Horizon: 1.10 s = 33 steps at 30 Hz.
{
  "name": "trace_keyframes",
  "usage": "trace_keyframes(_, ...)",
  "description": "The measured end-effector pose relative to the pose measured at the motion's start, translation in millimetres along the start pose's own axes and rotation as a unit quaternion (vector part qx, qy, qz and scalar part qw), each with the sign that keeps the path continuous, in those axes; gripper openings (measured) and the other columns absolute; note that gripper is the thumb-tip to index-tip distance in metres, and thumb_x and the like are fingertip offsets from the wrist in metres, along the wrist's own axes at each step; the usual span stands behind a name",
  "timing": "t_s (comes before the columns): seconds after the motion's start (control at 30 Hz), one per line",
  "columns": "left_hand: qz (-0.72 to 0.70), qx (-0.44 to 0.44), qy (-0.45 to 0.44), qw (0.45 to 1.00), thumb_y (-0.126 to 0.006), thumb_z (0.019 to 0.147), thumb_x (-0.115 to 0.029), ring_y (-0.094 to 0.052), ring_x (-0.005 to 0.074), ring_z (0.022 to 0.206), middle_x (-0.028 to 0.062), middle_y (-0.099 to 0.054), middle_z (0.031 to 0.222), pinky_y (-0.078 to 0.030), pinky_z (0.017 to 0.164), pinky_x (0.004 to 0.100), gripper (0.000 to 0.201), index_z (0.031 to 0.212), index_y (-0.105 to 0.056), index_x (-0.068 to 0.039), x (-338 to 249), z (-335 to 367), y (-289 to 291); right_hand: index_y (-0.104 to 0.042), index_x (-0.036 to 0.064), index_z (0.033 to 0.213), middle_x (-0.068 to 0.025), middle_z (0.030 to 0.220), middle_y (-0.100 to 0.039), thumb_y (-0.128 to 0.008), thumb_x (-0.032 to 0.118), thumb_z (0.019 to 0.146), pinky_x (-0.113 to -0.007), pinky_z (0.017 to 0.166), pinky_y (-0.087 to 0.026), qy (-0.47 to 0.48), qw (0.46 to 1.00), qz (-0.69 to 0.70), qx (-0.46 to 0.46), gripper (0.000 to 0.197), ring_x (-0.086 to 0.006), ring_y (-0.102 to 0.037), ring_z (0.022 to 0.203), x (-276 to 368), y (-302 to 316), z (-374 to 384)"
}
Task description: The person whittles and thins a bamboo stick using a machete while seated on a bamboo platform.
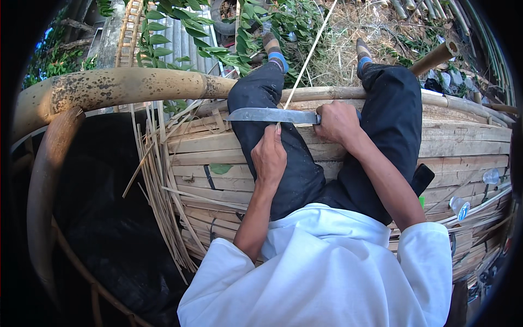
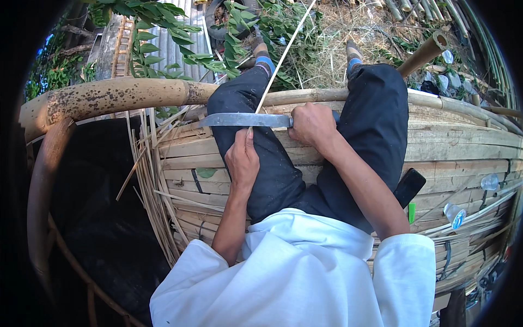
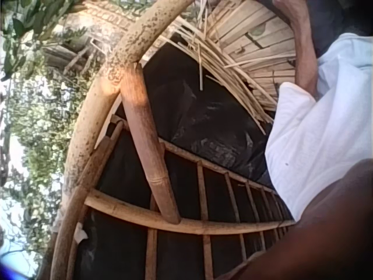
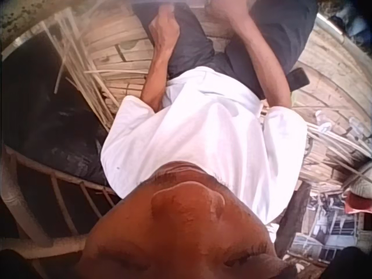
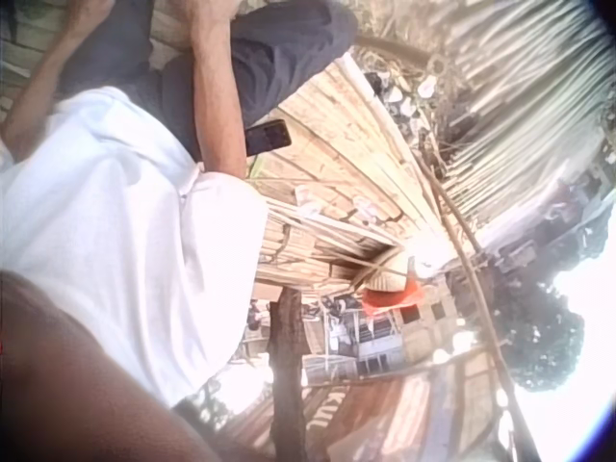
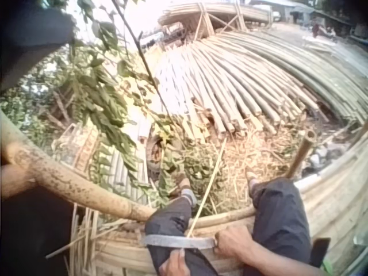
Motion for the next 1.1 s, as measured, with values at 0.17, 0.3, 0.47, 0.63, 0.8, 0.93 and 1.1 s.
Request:
trace_keyframes(0.17,0.015,-0.006,-0.005,1.0,-0.047,0.096,-0.016,-0.058,0.0408,0.062,0.0202,-0.056,0.066,-0.042,0.053,0.0448,0.016,0.093,-0.055,-0.003,1,-2,6,-0.068,0.0016,0.072,-0.0204,0.069,-0.065,-0.064,0.025,0.068,-0.044,0.065,-0.053,-0.036,0.999,0.005,0.005,0.025,-0.0357,-0.065,0.066,-12,4,4)
trace_keyframes(0.3,0.029,-0.041,0.032,0.998,-0.047,0.097,-0.02,-0.056,0.0383,0.058,0.0185,-0.055,0.064,-0.041,0.051,0.0433,0.019,0.093,-0.055,-0.003,23,-19,25,-0.068,0.0034,0.073,-0.0213,0.069,-0.064,-0.06,0.027,0.074,-0.046,0.068,-0.052,-0.124,0.99,0.044,-0.047,0.024,-0.0374,-0.064,0.068,-41,19,9)
trace_keyframes(0.47,0.012,-0.02,0.075,0.997,-0.045,0.098,-0.022,-0.054,0.0356,0.053,0.0163,-0.052,0.06,-0.038,0.05,0.0421,0.023,0.093,-0.055,-0.002,27,-19,24,-0.067,0.0027,0.076,-0.0236,0.07,-0.063,-0.058,0.026,0.075,-0.048,0.07,-0.05,-0.117,0.972,0.201,-0.033,0.025,-0.0399,-0.063,0.071,-33,15,13)
trace_keyframes(0.63,-0.006,-0.01,0.088,0.996,-0.045,0.098,-0.023,-0.053,0.0348,0.052,0.0157,-0.052,0.059,-0.038,0.05,0.0424,0.023,0.092,-0.054,-0.002,20,-12,23,-0.067,0.0048,0.077,-0.0216,0.067,-0.062,-0.059,0.024,0.074,-0.047,0.067,-0.049,-0.039,0.983,0.171,-0.049,0.021,-0.0386,-0.062,0.067,-6,4,3)
trace_keyframes(0.8,0.008,-0.009,0.037,0.999,-0.046,0.097,-0.021,-0.057,0.0354,0.056,0.017,-0.055,0.06,-0.039,0.051,0.0442,0.021,0.092,-0.055,-0.003,11,-13,15,-0.068,0.01,0.079,-0.0182,0.065,-0.063,-0.061,0.026,0.071,-0.047,0.064,-0.051,0.067,0.994,0.075,-0.042,0.019,-0.0368,-0.063,0.065,23,-9,-7)
trace_keyframes(0.93,0.046,-0.016,0.008,0.999,-0.047,0.096,-0.02,-0.059,0.0371,0.057,0.0171,-0.057,0.061,-0.041,0.05,0.0453,0.018,0.092,-0.056,-0.005,11,-20,7,-0.068,0.0086,0.076,-0.0185,0.067,-0.064,-0.061,0.026,0.069,-0.046,0.064,-0.052,0.068,0.997,0.039,-0.013,0.02,-0.0364,-0.064,0.066,28,-9,-6)
trace_keyframes(1.1,0.052,-0.029,-0.007,0.998,-0.048,0.096,-0.02,-0.058,0.0369,0.055,0.0157,-0.056,0.058,-0.041,0.049,0.0441,0.017,0.092,-0.057,-0.005,12,-20,4,-0.068,0.0067,0.073,-0.0196,0.069,-0.065,-0.062,0.026,0.068,-0.045,0.066,-0.053,0.027,1.0,-0.013,-0.002,0.021,-0.0355,-0.065,0.067,4,-6,5)
Point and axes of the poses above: each hand's wrist, its own z-axis towards the middle knuckle, its own y-axis out of the back of the hand, x = y × z, the point moved 7 cm from there along z, towards the middle knuckle
